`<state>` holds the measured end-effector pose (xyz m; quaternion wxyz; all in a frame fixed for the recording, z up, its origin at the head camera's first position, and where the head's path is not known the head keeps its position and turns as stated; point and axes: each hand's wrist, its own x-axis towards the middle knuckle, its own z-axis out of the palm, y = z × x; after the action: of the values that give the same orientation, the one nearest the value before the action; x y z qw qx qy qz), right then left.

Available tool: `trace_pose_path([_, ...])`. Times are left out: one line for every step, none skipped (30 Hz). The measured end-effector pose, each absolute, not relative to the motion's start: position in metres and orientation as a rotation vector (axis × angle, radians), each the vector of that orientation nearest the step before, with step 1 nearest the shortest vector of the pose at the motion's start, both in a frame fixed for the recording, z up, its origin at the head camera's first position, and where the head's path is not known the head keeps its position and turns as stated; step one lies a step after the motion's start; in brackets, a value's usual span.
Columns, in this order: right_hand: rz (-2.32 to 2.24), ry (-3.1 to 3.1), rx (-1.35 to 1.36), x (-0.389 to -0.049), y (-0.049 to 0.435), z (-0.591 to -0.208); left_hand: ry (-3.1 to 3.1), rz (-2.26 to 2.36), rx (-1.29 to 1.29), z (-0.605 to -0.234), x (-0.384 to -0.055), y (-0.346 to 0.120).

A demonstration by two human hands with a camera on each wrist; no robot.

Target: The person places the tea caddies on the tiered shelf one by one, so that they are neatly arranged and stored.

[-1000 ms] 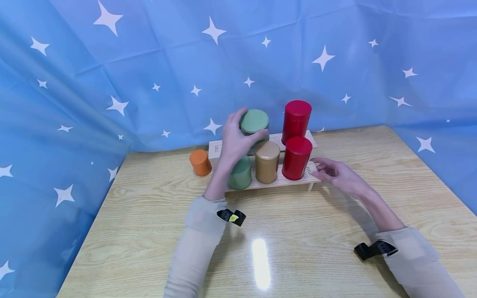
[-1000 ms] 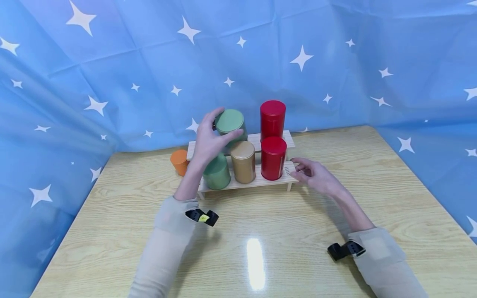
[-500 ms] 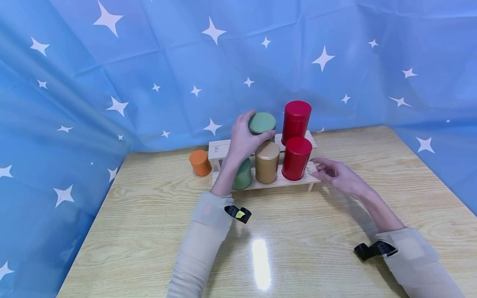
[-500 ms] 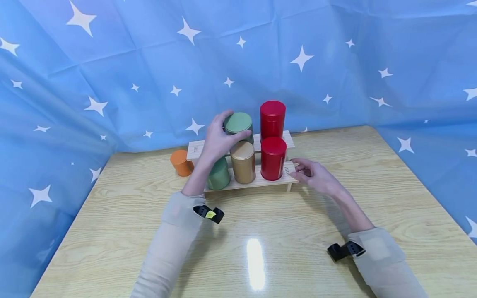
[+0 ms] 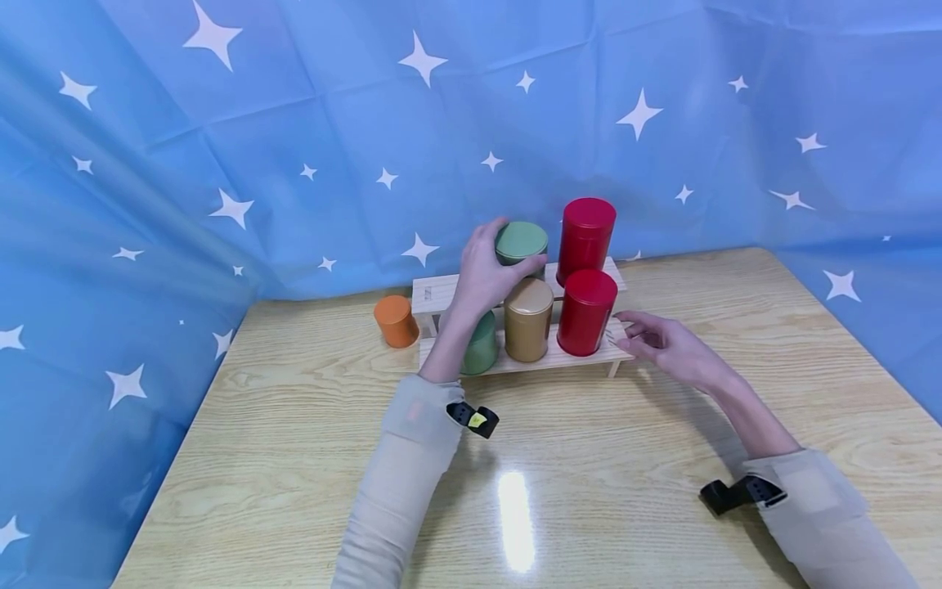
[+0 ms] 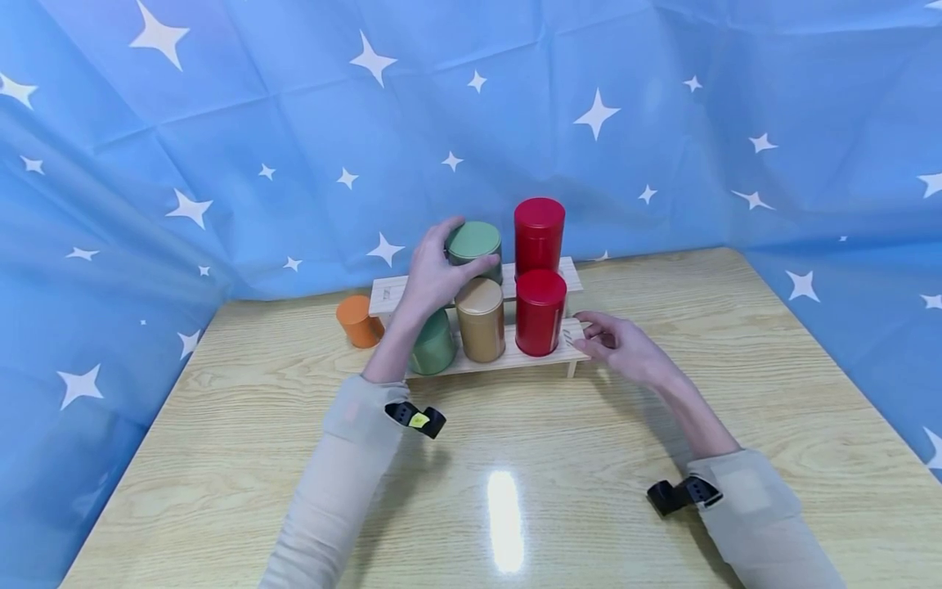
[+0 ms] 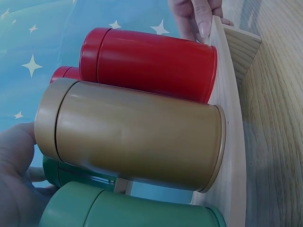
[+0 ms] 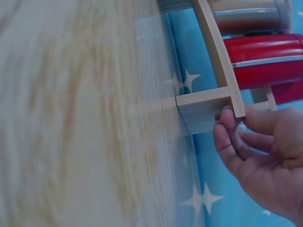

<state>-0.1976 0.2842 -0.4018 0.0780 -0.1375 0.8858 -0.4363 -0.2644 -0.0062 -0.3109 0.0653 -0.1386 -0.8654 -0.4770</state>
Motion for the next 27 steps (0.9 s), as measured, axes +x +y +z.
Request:
trace_pose_path([-1.305,2.654,-0.415,-0.198,0.284,-0.402,-2.611,-1.438,-0.419,-0.311,-0.264,-0.006])
trace_pose_path([-1.305,2.653,-0.416,-0.197,0.284,-0.402,-2.613,-1.435,-0.421,-0.311,-0.264,-0.006])
trace_pose_path([-1.306,2.654,-0.417,-0.197,0.284,-0.402,-2.614,-1.432,-0.422,-0.311,-0.264,-0.006])
trace_pose_path([-1.306,2.654,-0.417,-0.197,0.284,-0.402,-2.617,-1.429,-0.421,-0.311,-0.264,-0.006])
trace_pose_path([-1.307,2.654,-0.417,-0.197,0.284,-0.401,-2.619,-1.426,-0.423,-0.311,-0.265,-0.006])
trace_pose_path([-1.307,2.654,-0.418,-0.197,0.284,-0.401,-2.62,-1.423,-0.423,-0.311,-0.265,-0.006])
trace_pose_path([-1.307,2.654,-0.417,-0.197,0.284,-0.401,-2.623,-1.42,-0.424,-0.311,-0.265,-0.006])
trace_pose_path([-1.309,2.653,-0.417,-0.197,0.284,-0.401,-2.625,-1.416,-0.428,-0.311,-0.265,-0.006])
trace_pose_path([-1.31,2.655,-0.418,-0.197,0.284,-0.401,-2.626,-1.413,-0.432,-0.311,-0.265,-0.005])
trace_pose_path([-1.309,2.655,-0.421,-0.197,0.284,-0.401,-2.627,-1.411,-0.433,-0.311,-0.265,-0.006])
trace_pose_path([-1.309,2.655,-0.421,-0.197,0.284,-0.401,-2.627,-1.409,-0.438,-0.311,-0.265,-0.006])
trace_pose_path([-1.309,2.654,-0.42,-0.197,0.284,-0.401,-2.627,-1.408,-0.442,-0.311,-0.265,-0.006])
trace_pose_path([-1.311,2.654,-0.419,-0.197,0.284,-0.402,-2.626,-1.409,-0.446,-0.311,-0.265,-0.006])
trace_pose_path([-1.31,2.653,-0.418,-0.197,0.284,-0.401,-2.625,-1.411,-0.45,-0.311,-0.265,-0.006])
trace_pose_path([-1.31,2.653,-0.416,-0.197,0.284,-0.402,-2.625,-1.414,-0.452,-0.311,-0.265,-0.006])
trace_pose_path([-1.306,2.652,-0.416,-0.197,0.284,-0.402,-2.626,-1.421,-0.455,-0.311,-0.265,-0.006])
trace_pose_path([-1.305,2.651,-0.413,-0.198,0.285,-0.402,-2.624,-1.431,-0.461,-0.312,-0.265,-0.007])
trace_pose_path([-1.305,2.65,-0.411,-0.198,0.285,-0.402,-2.618,-1.445,-0.463,-0.312,-0.265,-0.007])
trace_pose_path([-1.305,2.651,-0.406,-0.198,0.285,-0.403,-2.611,-1.457,-0.465,-0.312,-0.264,-0.008])
trace_pose_path([-1.305,2.649,-0.405,-0.198,0.285,-0.403,-2.601,-1.469,-0.47,-0.312,-0.264,-0.01])
trace_pose_path([-1.304,2.649,-0.404,-0.198,0.285,-0.403,-2.587,-1.482,-0.475,-0.313,-0.263,-0.011])
trace_pose_path([-1.306,2.647,-0.402,-0.198,0.285,-0.403,-2.57,-1.496,-0.48,-0.313,-0.263,-0.013])
trace_pose_path([-1.309,2.645,-0.398,-0.198,0.285,-0.403,-2.552,-1.507,-0.487,-0.312,-0.262,-0.015])
trace_pose_path([-1.31,2.644,-0.396,-0.198,0.284,-0.403,-2.538,-1.514,-0.491,-0.312,-0.261,-0.017])
trace_pose_path([-1.311,2.643,-0.394,-0.198,0.285,-0.403,-2.526,-1.519,-0.494,-0.312,-0.259,-0.019])
trace_pose_path([-1.313,2.64,-0.395,-0.198,0.284,-0.403,-2.515,-1.525,-0.494,-0.312,-0.258,-0.021])
trace_pose_path([-1.315,2.638,-0.393,-0.198,0.284,-0.403,-2.505,-1.531,-0.495,-0.311,-0.257,-0.023])
